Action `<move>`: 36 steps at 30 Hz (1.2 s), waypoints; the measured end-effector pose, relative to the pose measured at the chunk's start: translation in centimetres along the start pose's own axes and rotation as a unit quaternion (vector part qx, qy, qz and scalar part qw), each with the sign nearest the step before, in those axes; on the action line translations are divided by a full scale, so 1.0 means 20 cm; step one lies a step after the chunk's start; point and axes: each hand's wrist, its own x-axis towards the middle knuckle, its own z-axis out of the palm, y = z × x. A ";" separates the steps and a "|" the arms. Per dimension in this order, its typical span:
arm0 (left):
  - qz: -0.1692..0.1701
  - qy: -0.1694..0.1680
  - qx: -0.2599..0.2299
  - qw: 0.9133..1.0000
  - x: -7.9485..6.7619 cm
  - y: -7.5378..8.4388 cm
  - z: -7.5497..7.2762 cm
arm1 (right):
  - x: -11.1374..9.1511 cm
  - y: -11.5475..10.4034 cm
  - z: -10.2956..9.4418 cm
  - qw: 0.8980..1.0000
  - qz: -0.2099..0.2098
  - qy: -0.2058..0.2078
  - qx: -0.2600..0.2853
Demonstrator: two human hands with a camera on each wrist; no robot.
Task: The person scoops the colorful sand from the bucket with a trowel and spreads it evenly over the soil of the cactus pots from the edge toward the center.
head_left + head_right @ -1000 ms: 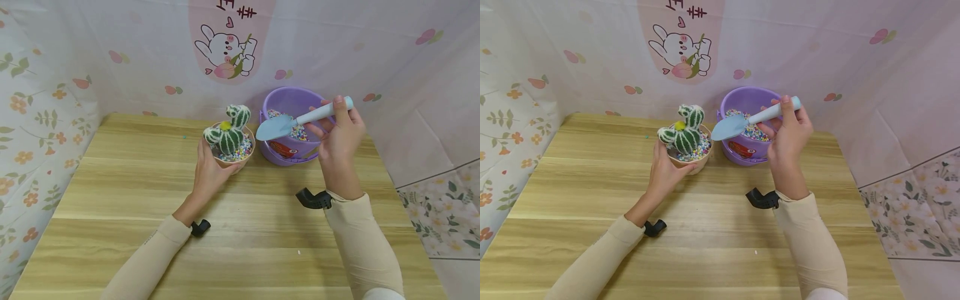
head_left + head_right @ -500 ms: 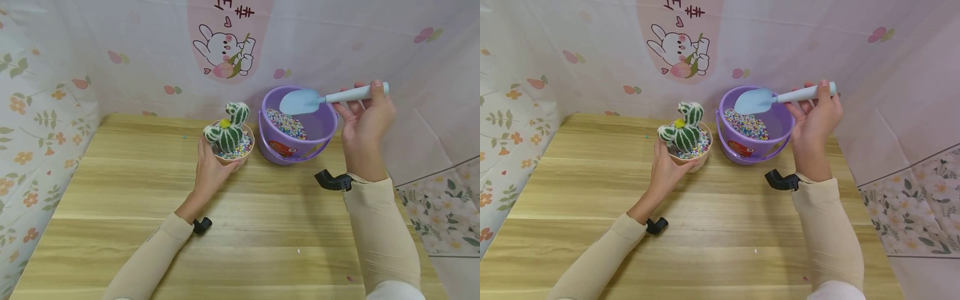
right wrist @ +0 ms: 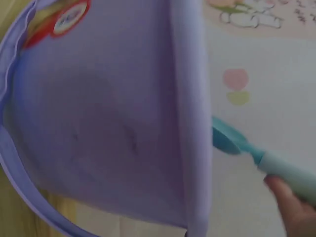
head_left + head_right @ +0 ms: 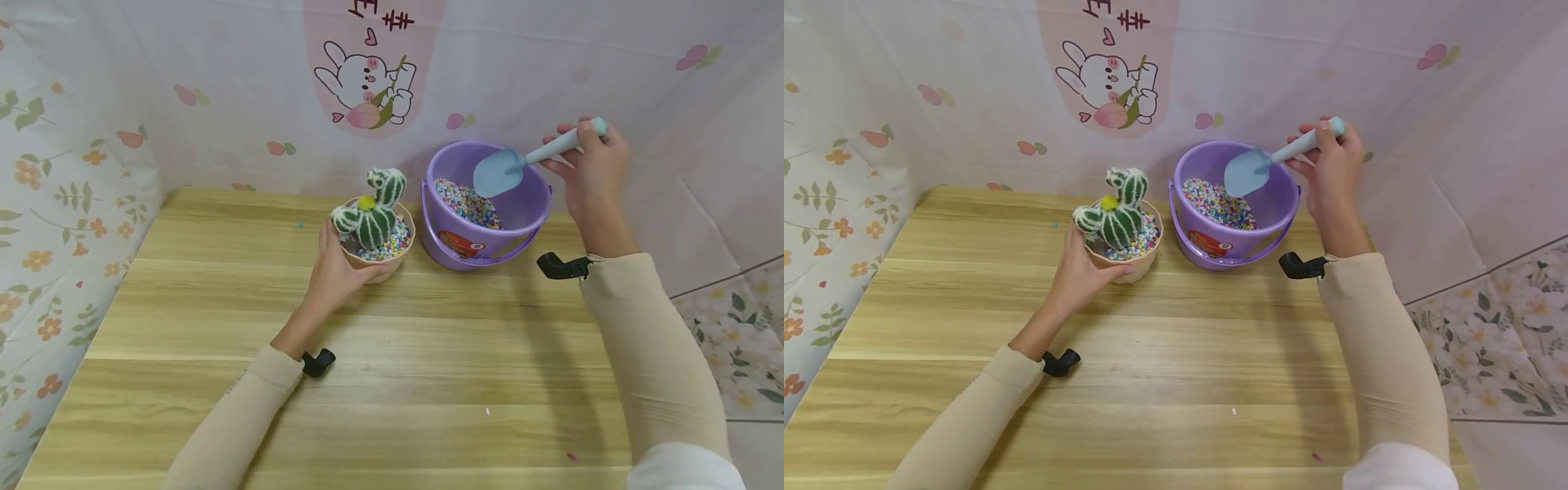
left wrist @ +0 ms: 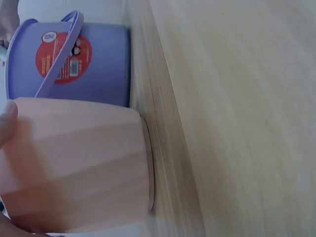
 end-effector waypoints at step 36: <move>-0.024 -0.009 -0.001 1.000 0.01 -0.01 0.00 | 0.19 0.21 0.09 0.936 -0.004 -0.297 -0.187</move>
